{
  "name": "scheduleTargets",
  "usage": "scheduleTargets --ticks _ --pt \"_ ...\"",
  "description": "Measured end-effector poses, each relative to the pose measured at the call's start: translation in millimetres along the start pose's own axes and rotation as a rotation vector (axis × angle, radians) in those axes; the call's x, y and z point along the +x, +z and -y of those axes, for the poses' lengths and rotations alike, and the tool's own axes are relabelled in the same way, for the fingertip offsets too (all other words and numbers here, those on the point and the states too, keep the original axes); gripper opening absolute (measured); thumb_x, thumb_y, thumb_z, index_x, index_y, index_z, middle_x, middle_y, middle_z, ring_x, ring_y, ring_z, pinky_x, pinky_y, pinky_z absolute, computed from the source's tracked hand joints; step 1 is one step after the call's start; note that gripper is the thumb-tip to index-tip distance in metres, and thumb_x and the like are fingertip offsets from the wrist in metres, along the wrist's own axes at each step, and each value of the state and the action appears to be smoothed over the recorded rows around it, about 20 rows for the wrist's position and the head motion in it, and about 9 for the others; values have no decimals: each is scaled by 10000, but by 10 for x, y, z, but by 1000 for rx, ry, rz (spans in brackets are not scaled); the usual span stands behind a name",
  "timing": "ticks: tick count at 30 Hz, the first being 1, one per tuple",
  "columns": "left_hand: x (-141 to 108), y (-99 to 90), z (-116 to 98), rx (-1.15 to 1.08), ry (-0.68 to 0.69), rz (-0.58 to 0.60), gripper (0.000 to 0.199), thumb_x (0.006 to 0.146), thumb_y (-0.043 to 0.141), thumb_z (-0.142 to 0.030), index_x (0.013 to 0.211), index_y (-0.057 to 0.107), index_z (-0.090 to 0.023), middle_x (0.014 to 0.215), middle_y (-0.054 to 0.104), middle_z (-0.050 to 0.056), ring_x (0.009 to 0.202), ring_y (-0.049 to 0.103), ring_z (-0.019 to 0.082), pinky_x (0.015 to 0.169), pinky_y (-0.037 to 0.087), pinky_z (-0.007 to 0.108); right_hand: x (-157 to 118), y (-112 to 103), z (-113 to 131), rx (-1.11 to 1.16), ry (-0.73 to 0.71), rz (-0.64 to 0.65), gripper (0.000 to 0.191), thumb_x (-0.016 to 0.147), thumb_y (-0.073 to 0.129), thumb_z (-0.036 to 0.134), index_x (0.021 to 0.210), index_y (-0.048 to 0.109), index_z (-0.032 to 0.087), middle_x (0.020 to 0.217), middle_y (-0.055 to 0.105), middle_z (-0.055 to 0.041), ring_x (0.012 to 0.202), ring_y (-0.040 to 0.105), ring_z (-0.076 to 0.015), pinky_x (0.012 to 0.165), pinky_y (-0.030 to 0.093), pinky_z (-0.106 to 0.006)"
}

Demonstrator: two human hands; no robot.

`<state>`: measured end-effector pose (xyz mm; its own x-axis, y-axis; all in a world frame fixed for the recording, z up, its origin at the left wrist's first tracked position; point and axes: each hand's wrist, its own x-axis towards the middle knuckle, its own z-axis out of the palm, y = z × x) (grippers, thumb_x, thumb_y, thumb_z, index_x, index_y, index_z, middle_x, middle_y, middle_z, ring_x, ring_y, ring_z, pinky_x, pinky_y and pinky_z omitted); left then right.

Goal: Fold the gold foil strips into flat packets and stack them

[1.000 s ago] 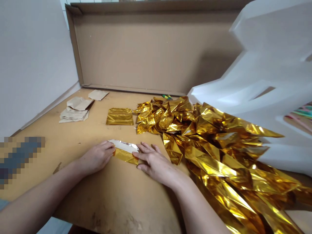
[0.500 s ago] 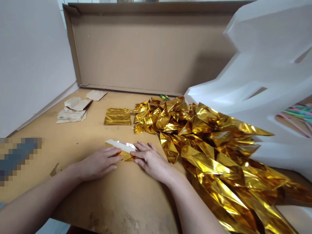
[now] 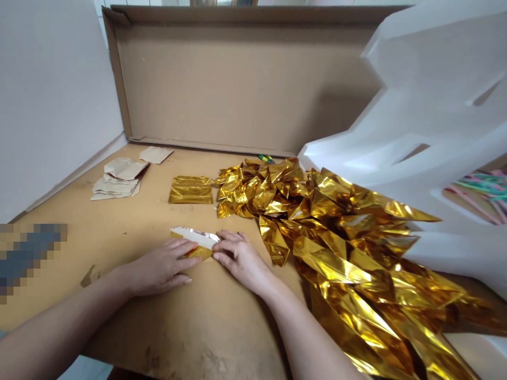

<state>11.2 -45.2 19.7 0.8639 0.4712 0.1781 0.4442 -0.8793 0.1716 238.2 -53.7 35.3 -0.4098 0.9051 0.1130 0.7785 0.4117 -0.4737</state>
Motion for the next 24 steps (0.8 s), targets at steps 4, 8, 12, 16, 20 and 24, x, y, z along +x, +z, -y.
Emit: scheduleTargets --ticks 4,8,12,16,20,24 --pt "8 -6 -8 -8 -1 5 392 887 470 -352 1233 481 -166 1219 515 132 1130 454 264 964 369 419 8 40 10 32 40 -63 172 831 516 287 790 672 227 1155 634 -106 1144 531 -261 955 392 -495" --pt "12 0 -9 -4 3 3 438 888 470 -348 1289 430 -176 1224 512 131 1133 452 265 964 367 419 19 98 0 44 70 -124 157 821 521 295 752 647 231 1143 635 -103 1128 539 -256 932 412 -484" --pt "7 0 -2 48 28 13 396 905 442 -355 1259 476 -182 1201 521 143 1126 457 278 950 372 434 34 145 0 32 75 -158 129 810 527 279 732 613 223 1117 638 -113 1114 540 -257 925 406 -483" --pt "2 -3 2 57 42 2 371 909 442 -356 1225 509 -174 1166 538 139 1095 473 267 932 386 420 48 182 10 2 89 -186 60 791 545 254 762 585 219 1099 635 -125 1108 533 -263 921 404 -465" --pt "0 11 9 35 44 -24 349 907 445 -360 1202 529 -191 1153 543 129 1091 470 259 935 381 423 63 235 36 -30 123 -210 148 769 583 308 879 569 211 1109 617 -135 1130 504 -289 928 386 -476" --pt "2 18 13 22 46 -29 364 904 453 -359 1218 519 -188 1145 544 125 1087 470 257 936 380 425 89 296 69 -65 144 -190 253 746 597 378 934 538 218 1086 613 -127 1192 448 -329 953 314 -561"
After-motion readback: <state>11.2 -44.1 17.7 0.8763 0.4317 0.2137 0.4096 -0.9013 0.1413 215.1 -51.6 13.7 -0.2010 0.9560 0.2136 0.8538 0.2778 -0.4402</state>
